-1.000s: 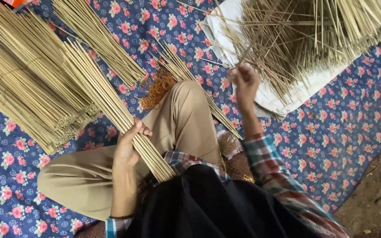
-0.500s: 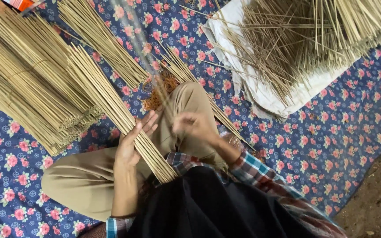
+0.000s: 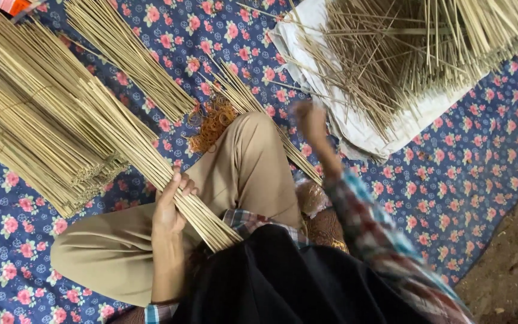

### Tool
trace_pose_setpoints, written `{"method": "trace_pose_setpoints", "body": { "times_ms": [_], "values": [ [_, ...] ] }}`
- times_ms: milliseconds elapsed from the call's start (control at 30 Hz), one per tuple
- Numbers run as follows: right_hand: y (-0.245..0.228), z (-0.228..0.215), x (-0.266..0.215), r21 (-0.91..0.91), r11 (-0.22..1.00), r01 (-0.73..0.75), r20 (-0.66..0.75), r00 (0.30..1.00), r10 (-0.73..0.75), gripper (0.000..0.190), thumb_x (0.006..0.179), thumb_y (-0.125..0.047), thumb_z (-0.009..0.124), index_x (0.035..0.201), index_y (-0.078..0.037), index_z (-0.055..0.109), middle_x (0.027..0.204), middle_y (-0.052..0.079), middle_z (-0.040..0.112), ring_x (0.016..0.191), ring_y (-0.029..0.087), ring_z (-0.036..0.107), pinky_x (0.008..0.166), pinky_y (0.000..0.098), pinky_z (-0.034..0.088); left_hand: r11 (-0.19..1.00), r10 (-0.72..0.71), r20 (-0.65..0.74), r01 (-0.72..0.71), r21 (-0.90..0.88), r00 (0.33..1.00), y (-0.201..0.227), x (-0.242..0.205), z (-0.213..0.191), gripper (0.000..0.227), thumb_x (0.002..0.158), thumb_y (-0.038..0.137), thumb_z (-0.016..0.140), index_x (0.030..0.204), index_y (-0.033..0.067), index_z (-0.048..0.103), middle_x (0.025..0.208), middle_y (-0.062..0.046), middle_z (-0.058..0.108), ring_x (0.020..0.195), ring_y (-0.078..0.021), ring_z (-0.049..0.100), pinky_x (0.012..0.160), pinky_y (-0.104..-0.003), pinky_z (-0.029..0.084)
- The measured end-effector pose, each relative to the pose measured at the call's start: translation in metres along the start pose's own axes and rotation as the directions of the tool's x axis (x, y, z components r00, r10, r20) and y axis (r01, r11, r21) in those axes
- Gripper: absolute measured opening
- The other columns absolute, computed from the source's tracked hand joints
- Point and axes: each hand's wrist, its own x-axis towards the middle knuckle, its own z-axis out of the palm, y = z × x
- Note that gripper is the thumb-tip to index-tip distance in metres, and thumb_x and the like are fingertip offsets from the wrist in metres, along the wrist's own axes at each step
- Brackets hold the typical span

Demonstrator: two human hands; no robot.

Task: A person sits on a cushion on the floor and weaves or bundles thin bamboo sticks together, carefully aligning each new stick with the existing bundle.

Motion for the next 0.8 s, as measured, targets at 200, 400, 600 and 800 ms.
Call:
{"method": "trace_pose_setpoints", "body": {
  "times_ms": [200, 400, 600, 800],
  "values": [
    [0.166, 0.031, 0.043, -0.509, 0.860, 0.003, -0.283, 0.944, -0.171, 0.018, 0.079, -0.017, 0.083, 0.095, -0.015, 0.075, 0.087, 0.003, 0.071, 0.089, 0.023, 0.070, 0.079, 0.0321, 0.056, 1.000, 0.023, -0.033, -0.023, 0.015, 0.999, -0.005, -0.002, -0.009, 0.023, 0.102, 0.016, 0.060, 0.118, 0.0107, 0.045, 0.083, 0.000, 0.045, 0.073, -0.0139, 0.049, 0.079, -0.039, 0.047],
    [0.109, -0.002, 0.033, -0.253, 0.882, 0.397, -0.195, 0.873, -0.448, 0.012, 0.096, -0.023, 0.074, 0.108, -0.023, 0.073, 0.085, 0.002, 0.065, 0.083, 0.026, 0.070, 0.069, 0.0379, 0.056, 1.000, 0.020, -0.062, -0.018, 0.025, 0.998, -0.006, 0.000, -0.002, 0.022, 0.101, 0.016, 0.062, 0.114, 0.0102, 0.045, 0.080, -0.001, 0.044, 0.071, -0.0151, 0.049, 0.077, -0.038, 0.048],
    [0.130, -0.031, 0.112, -0.545, 0.837, 0.047, -0.403, 0.861, -0.311, 0.025, 0.090, -0.007, 0.068, 0.113, -0.018, 0.069, 0.097, 0.004, 0.064, 0.085, 0.022, 0.068, 0.062, 0.0343, 0.061, 1.000, 0.005, -0.046, -0.004, 0.025, 0.999, -0.009, 0.004, 0.004, 0.022, 0.101, 0.015, 0.062, 0.113, 0.0103, 0.044, 0.079, 0.000, 0.043, 0.069, -0.0148, 0.049, 0.075, -0.039, 0.048],
    [0.216, -0.067, 0.162, -0.588, 0.791, -0.170, -0.451, 0.881, -0.146, 0.015, 0.089, -0.006, 0.071, 0.101, -0.012, 0.063, 0.097, 0.006, 0.060, 0.089, 0.023, 0.067, 0.061, 0.0342, 0.063, 0.999, 0.035, -0.056, -0.033, 0.031, 0.998, -0.001, -0.003, 0.001, 0.022, 0.101, 0.016, 0.062, 0.111, 0.0124, 0.043, 0.077, 0.002, 0.042, 0.069, -0.0124, 0.048, 0.076, -0.036, 0.047]
  ]
}}
